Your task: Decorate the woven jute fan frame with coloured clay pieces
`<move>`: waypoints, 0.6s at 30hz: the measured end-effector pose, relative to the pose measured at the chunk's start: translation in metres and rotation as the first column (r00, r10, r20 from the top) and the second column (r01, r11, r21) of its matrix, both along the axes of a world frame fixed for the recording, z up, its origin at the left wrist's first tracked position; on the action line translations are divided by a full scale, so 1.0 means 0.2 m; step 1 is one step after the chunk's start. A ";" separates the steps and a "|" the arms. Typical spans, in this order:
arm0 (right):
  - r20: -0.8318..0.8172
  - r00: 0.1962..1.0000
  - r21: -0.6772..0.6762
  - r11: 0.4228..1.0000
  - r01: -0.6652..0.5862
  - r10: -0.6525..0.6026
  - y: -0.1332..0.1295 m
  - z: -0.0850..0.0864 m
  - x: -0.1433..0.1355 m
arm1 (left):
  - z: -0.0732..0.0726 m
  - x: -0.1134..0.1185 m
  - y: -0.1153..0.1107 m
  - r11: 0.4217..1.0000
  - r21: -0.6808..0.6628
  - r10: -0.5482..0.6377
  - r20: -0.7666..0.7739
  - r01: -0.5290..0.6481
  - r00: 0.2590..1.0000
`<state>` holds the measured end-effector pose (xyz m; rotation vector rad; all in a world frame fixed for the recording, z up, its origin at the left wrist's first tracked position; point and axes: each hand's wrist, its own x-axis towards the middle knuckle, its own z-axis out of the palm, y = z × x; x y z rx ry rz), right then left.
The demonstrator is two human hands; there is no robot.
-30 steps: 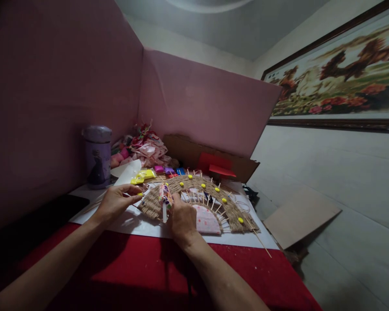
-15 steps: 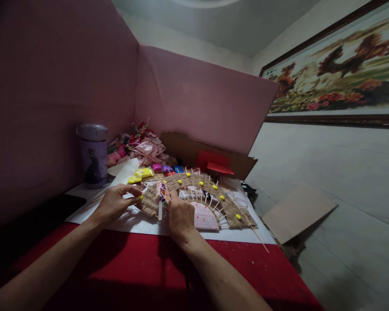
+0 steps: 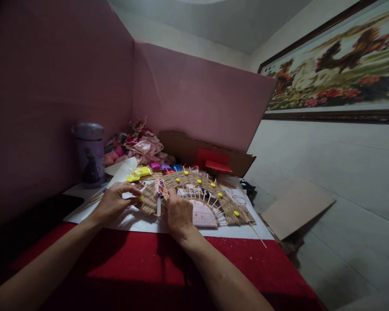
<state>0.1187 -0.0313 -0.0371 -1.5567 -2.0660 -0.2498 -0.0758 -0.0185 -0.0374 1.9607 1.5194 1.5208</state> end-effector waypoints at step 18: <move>-0.017 1.000 -0.025 1.000 -0.011 0.011 -0.01 0.01 0.00 | 0.00 -0.01 0.01 0.992 -0.116 -0.029 0.236 0.057 0.971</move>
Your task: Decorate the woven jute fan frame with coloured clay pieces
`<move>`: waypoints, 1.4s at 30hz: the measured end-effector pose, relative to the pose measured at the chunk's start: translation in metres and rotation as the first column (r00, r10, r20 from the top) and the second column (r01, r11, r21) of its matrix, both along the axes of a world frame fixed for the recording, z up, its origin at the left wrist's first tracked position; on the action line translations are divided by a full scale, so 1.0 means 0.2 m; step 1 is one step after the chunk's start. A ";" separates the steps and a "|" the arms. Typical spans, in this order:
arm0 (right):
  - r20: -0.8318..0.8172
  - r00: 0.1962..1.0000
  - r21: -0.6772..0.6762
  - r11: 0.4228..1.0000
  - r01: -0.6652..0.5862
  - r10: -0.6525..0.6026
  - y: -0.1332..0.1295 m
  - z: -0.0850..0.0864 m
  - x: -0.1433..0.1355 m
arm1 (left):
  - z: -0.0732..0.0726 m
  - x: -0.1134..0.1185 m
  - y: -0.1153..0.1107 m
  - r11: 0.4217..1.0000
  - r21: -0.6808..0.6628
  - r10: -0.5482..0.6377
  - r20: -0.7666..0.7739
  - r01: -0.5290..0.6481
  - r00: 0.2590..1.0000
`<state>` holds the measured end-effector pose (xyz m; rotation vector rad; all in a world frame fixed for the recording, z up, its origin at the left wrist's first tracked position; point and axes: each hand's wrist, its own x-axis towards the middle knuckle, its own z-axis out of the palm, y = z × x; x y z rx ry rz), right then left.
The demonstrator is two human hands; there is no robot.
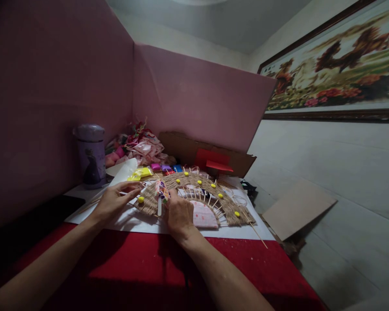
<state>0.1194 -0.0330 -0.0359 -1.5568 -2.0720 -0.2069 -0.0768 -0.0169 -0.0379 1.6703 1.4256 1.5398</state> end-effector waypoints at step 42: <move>-0.047 0.999 0.032 0.999 -0.009 0.011 0.00 -0.01 -0.01 | 0.02 0.01 -0.05 0.742 -0.476 -0.083 0.634 0.472 0.769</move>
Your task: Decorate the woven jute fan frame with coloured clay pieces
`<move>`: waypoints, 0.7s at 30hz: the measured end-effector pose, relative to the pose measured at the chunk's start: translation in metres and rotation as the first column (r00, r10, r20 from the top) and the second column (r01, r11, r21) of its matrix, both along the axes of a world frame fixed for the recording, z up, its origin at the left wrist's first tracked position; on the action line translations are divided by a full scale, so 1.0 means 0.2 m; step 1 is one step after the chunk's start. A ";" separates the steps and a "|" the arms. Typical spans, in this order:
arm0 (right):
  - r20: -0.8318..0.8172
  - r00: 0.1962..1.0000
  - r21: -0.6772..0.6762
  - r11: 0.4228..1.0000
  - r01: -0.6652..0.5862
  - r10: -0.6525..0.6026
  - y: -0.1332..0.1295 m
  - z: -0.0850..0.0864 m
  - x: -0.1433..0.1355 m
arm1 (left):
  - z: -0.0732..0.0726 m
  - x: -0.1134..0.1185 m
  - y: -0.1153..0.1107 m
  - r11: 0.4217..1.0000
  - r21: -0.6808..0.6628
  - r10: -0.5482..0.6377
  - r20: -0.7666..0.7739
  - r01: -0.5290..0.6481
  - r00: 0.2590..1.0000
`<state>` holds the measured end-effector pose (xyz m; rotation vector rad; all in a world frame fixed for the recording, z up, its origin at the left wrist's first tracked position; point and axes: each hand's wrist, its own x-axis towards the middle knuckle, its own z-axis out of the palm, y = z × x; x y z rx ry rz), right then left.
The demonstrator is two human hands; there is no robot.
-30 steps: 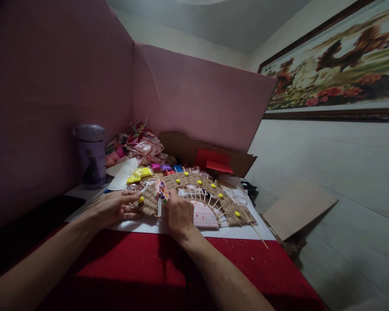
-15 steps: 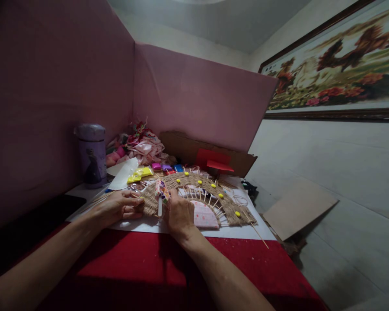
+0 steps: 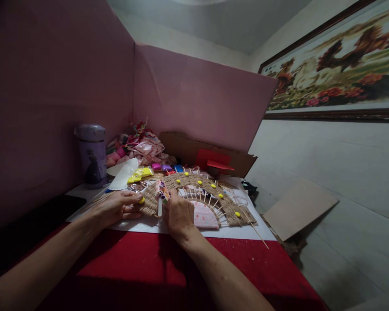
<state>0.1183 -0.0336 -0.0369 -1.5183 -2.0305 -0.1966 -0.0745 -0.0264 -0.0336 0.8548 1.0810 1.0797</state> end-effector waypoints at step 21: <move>0.020 1.000 -0.011 1.000 0.007 -0.006 0.00 0.01 0.00 | -0.01 0.01 0.01 0.998 0.061 0.031 0.011 -0.031 0.999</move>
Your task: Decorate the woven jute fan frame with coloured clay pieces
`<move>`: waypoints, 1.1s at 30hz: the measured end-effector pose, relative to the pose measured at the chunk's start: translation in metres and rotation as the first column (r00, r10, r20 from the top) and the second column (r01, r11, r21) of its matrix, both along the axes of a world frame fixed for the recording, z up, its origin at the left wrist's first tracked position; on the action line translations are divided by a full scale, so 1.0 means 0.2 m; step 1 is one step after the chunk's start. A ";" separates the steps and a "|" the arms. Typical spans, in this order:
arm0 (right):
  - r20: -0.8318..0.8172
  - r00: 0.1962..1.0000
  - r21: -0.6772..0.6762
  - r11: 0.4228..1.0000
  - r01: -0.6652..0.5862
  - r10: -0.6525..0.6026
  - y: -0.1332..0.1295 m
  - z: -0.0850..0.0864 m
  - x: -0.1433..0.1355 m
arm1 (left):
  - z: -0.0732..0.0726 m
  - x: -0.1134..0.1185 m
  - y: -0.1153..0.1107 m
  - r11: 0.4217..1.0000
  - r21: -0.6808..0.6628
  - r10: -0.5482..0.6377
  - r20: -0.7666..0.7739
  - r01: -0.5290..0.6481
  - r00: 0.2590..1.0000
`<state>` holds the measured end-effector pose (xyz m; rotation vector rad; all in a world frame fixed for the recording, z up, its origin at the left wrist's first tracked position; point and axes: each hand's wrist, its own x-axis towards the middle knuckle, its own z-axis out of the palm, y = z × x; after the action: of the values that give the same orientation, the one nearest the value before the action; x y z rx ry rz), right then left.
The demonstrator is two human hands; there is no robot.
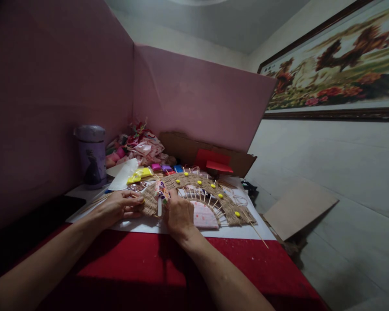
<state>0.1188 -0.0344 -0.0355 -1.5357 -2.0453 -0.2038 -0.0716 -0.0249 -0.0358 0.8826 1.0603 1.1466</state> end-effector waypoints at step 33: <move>-0.019 1.000 -0.014 1.000 0.003 -0.003 -0.01 0.01 0.00 | 0.02 -0.01 -0.02 0.999 -0.014 -0.042 0.050 0.043 0.998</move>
<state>0.1179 -0.0355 -0.0333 -1.5433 -2.0339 -0.1748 -0.0739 -0.0283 -0.0328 0.8563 1.0039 1.1181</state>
